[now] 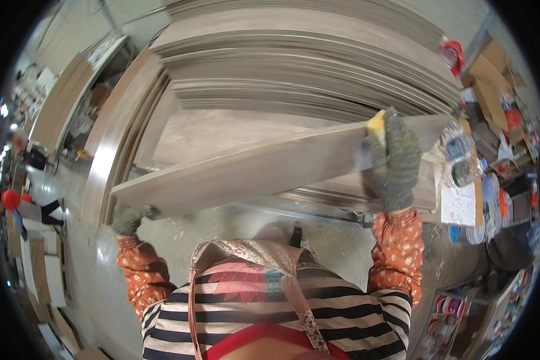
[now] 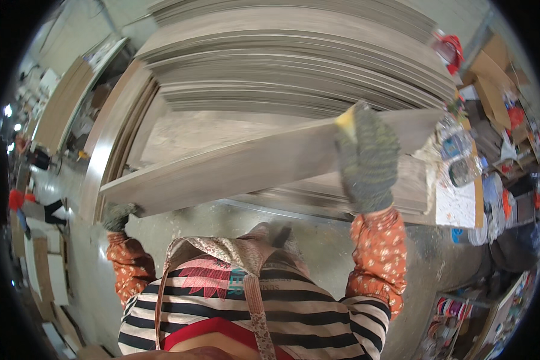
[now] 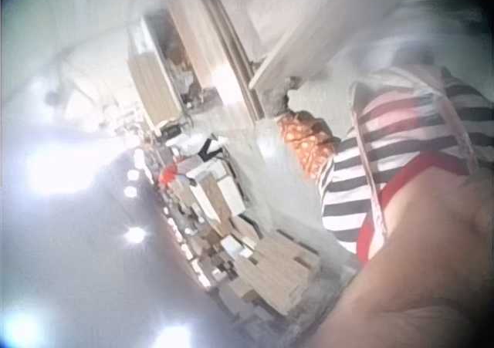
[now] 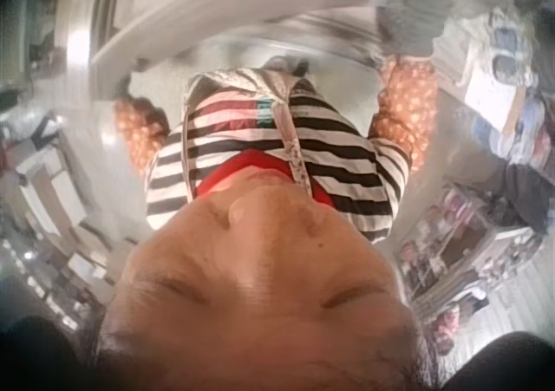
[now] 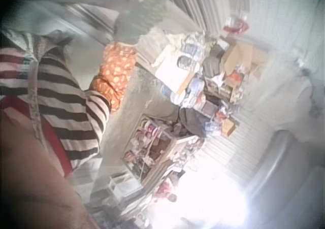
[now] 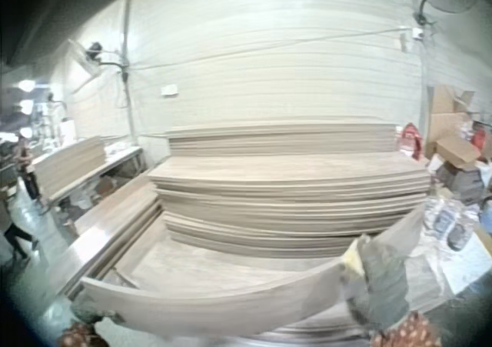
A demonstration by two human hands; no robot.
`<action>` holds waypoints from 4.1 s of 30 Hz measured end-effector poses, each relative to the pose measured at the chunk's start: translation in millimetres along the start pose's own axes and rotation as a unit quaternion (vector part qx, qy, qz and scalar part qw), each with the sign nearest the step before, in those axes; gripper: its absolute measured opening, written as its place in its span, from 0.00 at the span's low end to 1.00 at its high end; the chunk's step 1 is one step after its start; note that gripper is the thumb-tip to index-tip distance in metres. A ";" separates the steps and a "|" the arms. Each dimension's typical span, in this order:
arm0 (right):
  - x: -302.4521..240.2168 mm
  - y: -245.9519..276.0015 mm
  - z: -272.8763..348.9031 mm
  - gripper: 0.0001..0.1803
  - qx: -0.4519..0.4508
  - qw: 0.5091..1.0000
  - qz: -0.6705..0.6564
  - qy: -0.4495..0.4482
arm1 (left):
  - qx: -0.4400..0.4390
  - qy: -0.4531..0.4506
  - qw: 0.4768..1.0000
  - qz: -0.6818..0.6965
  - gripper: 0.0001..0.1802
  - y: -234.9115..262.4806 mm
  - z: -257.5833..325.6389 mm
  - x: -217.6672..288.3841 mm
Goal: The person wipes long wooden boards one by one with a cloth and a sponge, cleaning both the surfaces and the edges before stacking them.
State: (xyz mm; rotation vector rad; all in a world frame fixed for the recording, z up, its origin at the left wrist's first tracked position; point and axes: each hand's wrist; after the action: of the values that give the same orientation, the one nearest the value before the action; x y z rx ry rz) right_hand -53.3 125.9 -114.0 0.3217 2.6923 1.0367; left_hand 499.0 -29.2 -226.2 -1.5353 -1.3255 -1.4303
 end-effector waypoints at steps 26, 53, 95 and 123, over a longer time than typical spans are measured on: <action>-387.8 -26.6 42.9 0.20 -0.181 0.904 -0.248 0.298 | -0.240 -0.333 0.911 0.046 0.28 -29.2 -35.1 -13.9; -12.2 54.1 142.3 0.27 0.081 0.729 -0.615 -0.289 | -0.012 -0.076 0.995 0.066 0.36 -26.7 8.9 34.5; -31.2 0.8 6.9 0.29 -0.180 0.929 -0.316 0.073 | 0.074 -0.042 0.994 0.065 0.28 -71.2 37.1 36.7; -329.1 36.1 -23.1 0.08 -0.426 0.418 -0.800 0.054 | -0.134 -0.096 0.944 0.287 0.22 -79.7 10.4 18.5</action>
State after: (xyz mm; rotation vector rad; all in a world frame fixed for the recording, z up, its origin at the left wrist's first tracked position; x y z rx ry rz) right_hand 255.8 43.1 -26.3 -1.9902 0.8597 1.1799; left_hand 425.0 7.1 -224.1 -2.0693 -0.6965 -1.1287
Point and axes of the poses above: each hand's wrist, its own z-axis away from the middle knuckle, its own y-axis out of the back of the hand, x = y × z, and after that the axes turned 14 degrees about -y, right-handed
